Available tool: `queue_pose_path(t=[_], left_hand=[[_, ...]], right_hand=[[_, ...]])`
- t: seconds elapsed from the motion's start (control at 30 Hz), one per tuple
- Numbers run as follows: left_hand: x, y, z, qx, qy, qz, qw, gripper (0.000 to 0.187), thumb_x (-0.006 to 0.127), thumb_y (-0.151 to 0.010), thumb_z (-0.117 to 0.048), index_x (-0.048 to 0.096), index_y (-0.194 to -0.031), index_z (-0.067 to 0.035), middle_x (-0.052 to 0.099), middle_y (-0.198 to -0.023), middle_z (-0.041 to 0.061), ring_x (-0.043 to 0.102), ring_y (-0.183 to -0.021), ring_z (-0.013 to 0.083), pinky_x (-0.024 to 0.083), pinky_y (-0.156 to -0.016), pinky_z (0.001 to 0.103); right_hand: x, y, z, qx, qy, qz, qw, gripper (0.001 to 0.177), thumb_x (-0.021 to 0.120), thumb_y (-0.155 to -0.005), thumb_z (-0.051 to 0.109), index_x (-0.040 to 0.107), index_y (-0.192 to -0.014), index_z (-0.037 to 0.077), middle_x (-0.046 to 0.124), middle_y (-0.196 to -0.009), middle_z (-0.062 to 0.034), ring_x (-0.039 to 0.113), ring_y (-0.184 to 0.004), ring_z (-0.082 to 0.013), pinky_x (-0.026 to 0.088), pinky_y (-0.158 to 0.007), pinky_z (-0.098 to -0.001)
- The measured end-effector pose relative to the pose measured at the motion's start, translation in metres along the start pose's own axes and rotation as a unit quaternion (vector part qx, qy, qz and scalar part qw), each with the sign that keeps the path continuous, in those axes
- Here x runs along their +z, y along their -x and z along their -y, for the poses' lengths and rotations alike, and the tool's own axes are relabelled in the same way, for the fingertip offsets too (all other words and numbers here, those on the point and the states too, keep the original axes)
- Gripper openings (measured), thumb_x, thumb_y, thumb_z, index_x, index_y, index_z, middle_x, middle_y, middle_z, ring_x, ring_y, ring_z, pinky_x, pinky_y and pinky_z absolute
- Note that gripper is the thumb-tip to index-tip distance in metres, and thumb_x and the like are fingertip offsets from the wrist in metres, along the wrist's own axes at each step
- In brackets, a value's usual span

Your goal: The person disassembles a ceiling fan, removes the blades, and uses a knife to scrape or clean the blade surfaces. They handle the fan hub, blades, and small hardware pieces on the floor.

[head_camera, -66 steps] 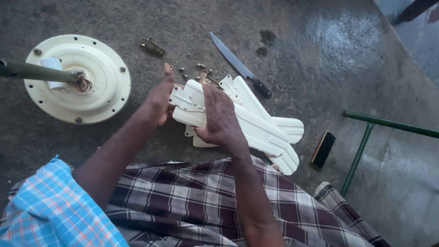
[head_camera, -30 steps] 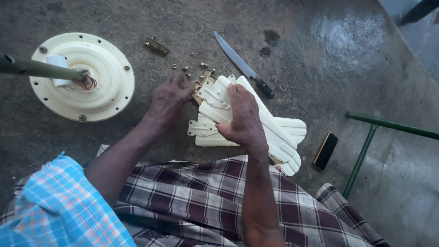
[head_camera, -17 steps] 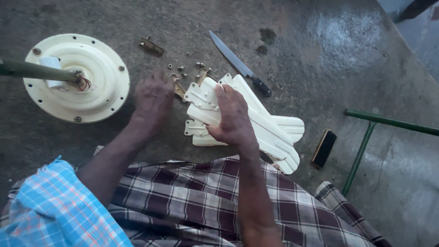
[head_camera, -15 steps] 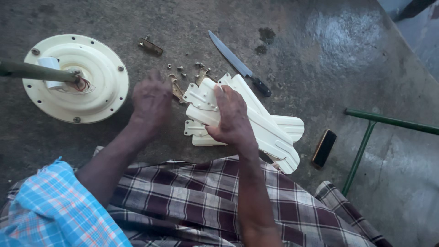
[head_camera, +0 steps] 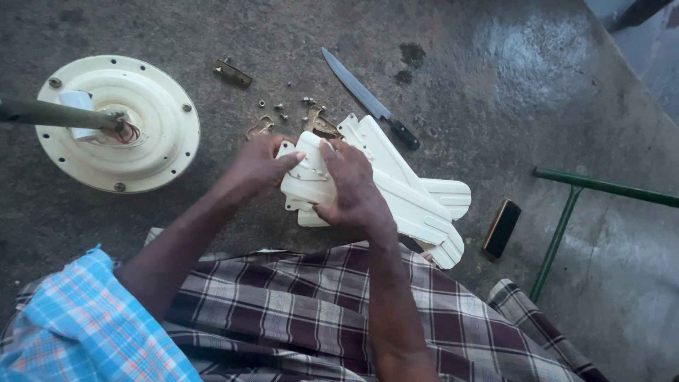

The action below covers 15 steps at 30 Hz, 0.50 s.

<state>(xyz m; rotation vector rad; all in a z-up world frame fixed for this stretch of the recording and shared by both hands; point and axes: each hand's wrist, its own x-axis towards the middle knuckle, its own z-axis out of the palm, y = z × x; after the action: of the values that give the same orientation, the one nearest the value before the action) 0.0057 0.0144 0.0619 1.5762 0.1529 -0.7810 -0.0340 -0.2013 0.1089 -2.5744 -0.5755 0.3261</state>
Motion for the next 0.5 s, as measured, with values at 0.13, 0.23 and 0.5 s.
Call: queue_pose_path(t=[0.13, 0.23, 0.5], left_hand=[[0.006, -0.008, 0.015, 0.012, 0.067, -0.006, 0.998, 0.03, 0.068, -0.095, -0.023, 0.069, -0.116, -0.001, 0.073, -0.086, 0.006, 0.065, -0.067, 0.0127, 0.052, -0.056, 0.031], [0.007, -0.011, 0.019, 0.007, 0.097, -0.004, 0.995, 0.029, 0.065, -0.096, -0.023, 0.068, -0.115, -0.001, 0.071, -0.084, 0.005, 0.064, -0.065, 0.012, 0.051, -0.055, 0.031], [0.009, -0.034, 0.057, 0.054, 0.073, -0.022, 0.996, 0.028, 0.064, -0.099, -0.022, 0.069, -0.115, 0.0, 0.068, -0.09, 0.011, 0.062, -0.071, 0.0173, 0.049, -0.058, 0.033]], right_hand=[[0.0, 0.001, -0.004, -0.022, -0.009, 0.016, 1.0, 0.102, 0.085, -0.065, 0.028, 0.04, -0.153, 0.002, 0.044, -0.153, -0.0268, 0.042, -0.143, -0.045, 0.032, -0.12, -0.0512], [-0.001, 0.006, -0.007, -0.025, -0.012, 0.019, 0.999, 0.105, 0.084, -0.069, 0.032, 0.035, -0.157, 0.003, 0.043, -0.157, -0.0258, 0.039, -0.148, -0.0436, 0.031, -0.123, -0.05], [0.0, 0.03, -0.046, 0.007, 0.015, 0.08, 0.997, 0.123, 0.09, -0.059, 0.042, 0.026, -0.158, 0.005, 0.042, -0.152, -0.0243, 0.034, -0.146, -0.0414, 0.026, -0.119, -0.0495]])
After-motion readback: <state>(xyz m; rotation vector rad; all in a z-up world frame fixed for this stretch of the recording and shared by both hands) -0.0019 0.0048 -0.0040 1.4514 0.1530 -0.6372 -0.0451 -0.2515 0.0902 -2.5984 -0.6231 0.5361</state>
